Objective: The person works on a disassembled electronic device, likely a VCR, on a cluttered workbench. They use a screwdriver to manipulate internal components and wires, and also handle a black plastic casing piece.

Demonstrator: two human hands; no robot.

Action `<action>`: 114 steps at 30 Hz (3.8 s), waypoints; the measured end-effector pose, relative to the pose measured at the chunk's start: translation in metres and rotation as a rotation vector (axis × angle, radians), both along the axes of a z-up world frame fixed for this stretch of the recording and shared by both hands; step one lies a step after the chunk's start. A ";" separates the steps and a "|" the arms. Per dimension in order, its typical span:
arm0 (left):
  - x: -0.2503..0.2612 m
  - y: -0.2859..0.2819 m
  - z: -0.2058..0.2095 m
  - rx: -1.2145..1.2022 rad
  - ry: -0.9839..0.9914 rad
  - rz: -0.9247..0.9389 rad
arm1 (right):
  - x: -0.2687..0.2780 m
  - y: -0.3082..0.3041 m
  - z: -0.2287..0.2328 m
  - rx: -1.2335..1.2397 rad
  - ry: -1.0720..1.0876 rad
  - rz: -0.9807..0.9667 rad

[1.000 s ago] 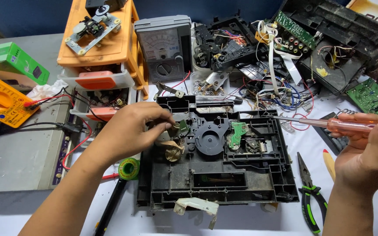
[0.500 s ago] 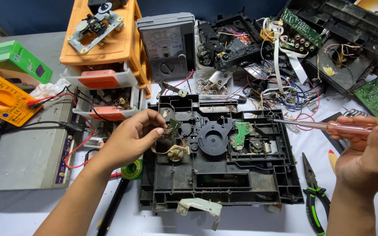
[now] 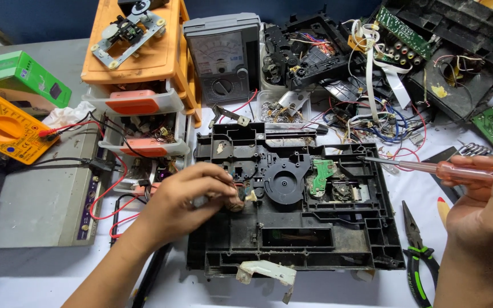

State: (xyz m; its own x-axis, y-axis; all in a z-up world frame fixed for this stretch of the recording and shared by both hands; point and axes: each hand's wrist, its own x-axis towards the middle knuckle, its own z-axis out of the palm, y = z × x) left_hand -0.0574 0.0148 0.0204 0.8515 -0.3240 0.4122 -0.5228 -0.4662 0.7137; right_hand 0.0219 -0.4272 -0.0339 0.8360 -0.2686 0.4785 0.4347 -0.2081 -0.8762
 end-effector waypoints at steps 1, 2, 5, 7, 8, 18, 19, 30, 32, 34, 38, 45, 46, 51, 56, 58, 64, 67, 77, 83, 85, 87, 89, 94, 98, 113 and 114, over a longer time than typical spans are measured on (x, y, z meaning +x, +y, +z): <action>-0.003 -0.001 -0.001 -0.007 -0.070 -0.045 | 0.000 -0.002 -0.002 -0.039 -0.009 0.009; -0.005 -0.003 0.001 -0.006 -0.070 -0.043 | 0.002 -0.005 -0.006 -0.039 -0.009 0.012; -0.011 -0.006 0.002 0.109 -0.205 -0.049 | 0.008 -0.013 -0.017 -0.017 -0.007 0.003; -0.016 -0.005 -0.001 0.169 -0.207 0.011 | 0.009 -0.016 -0.021 -0.013 -0.006 0.020; -0.017 -0.006 -0.002 0.169 -0.207 0.012 | 0.009 -0.016 -0.021 -0.012 -0.006 0.022; -0.020 -0.010 -0.011 0.133 -0.230 0.119 | 0.012 -0.021 -0.028 -0.047 0.013 0.045; -0.020 -0.010 -0.011 0.157 -0.247 0.132 | 0.012 -0.021 -0.029 -0.068 0.008 0.041; -0.014 -0.005 -0.011 0.063 -0.067 0.179 | 0.010 -0.022 -0.029 -0.093 0.023 0.027; -0.013 -0.005 -0.011 0.062 -0.051 0.186 | 0.010 -0.023 -0.030 -0.083 0.032 0.025; -0.012 -0.005 -0.009 0.041 -0.023 0.206 | 0.010 -0.021 -0.029 -0.046 0.047 0.027; -0.013 -0.006 -0.009 -0.023 0.058 0.230 | 0.011 -0.023 -0.031 -0.030 0.058 0.017; -0.011 -0.003 -0.010 0.035 -0.001 0.208 | 0.011 -0.023 -0.031 0.009 0.067 0.009; -0.010 -0.003 -0.010 0.039 -0.024 0.183 | 0.011 -0.022 -0.031 0.052 0.087 0.007; -0.010 -0.004 -0.006 0.023 -0.001 0.173 | 0.009 -0.023 -0.031 -0.041 0.047 0.006; -0.011 -0.003 -0.008 0.006 0.024 0.109 | 0.011 -0.024 -0.032 -0.007 0.063 0.005; -0.013 -0.001 -0.009 0.065 0.030 0.039 | 0.011 -0.023 -0.031 0.019 0.086 -0.010; -0.016 0.004 -0.023 0.030 0.085 0.028 | 0.008 -0.022 -0.028 -0.029 0.081 0.000; -0.014 0.006 -0.028 -0.016 0.073 0.009 | 0.010 -0.024 -0.031 0.007 0.096 0.002; -0.013 0.003 -0.018 -0.122 0.120 0.061 | 0.014 -0.030 -0.037 0.118 0.129 -0.013; -0.005 -0.001 -0.003 -0.042 0.068 0.122 | 0.013 -0.030 -0.037 0.076 0.105 -0.011; 0.000 -0.003 0.002 -0.009 0.040 0.106 | 0.012 -0.031 -0.037 -0.018 0.077 0.004; 0.007 -0.006 0.004 0.052 0.021 0.111 | 0.013 -0.031 -0.037 -0.021 0.076 0.010; 0.015 -0.010 0.006 0.112 0.003 0.115 | 0.013 -0.030 -0.036 -0.025 0.076 0.016; 0.029 -0.017 0.014 0.208 0.018 0.230 | 0.013 -0.024 -0.032 0.058 0.108 -0.002; 0.008 -0.024 0.025 0.232 -0.104 0.328 | 0.015 -0.025 -0.031 0.081 0.140 -0.008; -0.030 -0.045 -0.011 0.684 -0.040 0.456 | 0.011 -0.018 -0.028 0.093 0.091 0.020; -0.030 -0.046 -0.011 0.699 -0.068 0.463 | 0.010 -0.017 -0.027 0.087 0.095 0.012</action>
State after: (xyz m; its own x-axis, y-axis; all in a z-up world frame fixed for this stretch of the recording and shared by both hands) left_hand -0.0874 -0.0311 0.0097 0.9419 -0.1477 0.3018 -0.2012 -0.9673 0.1544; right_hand 0.0322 -0.4443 -0.0611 0.8799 -0.2954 0.3721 0.3505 -0.1253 -0.9282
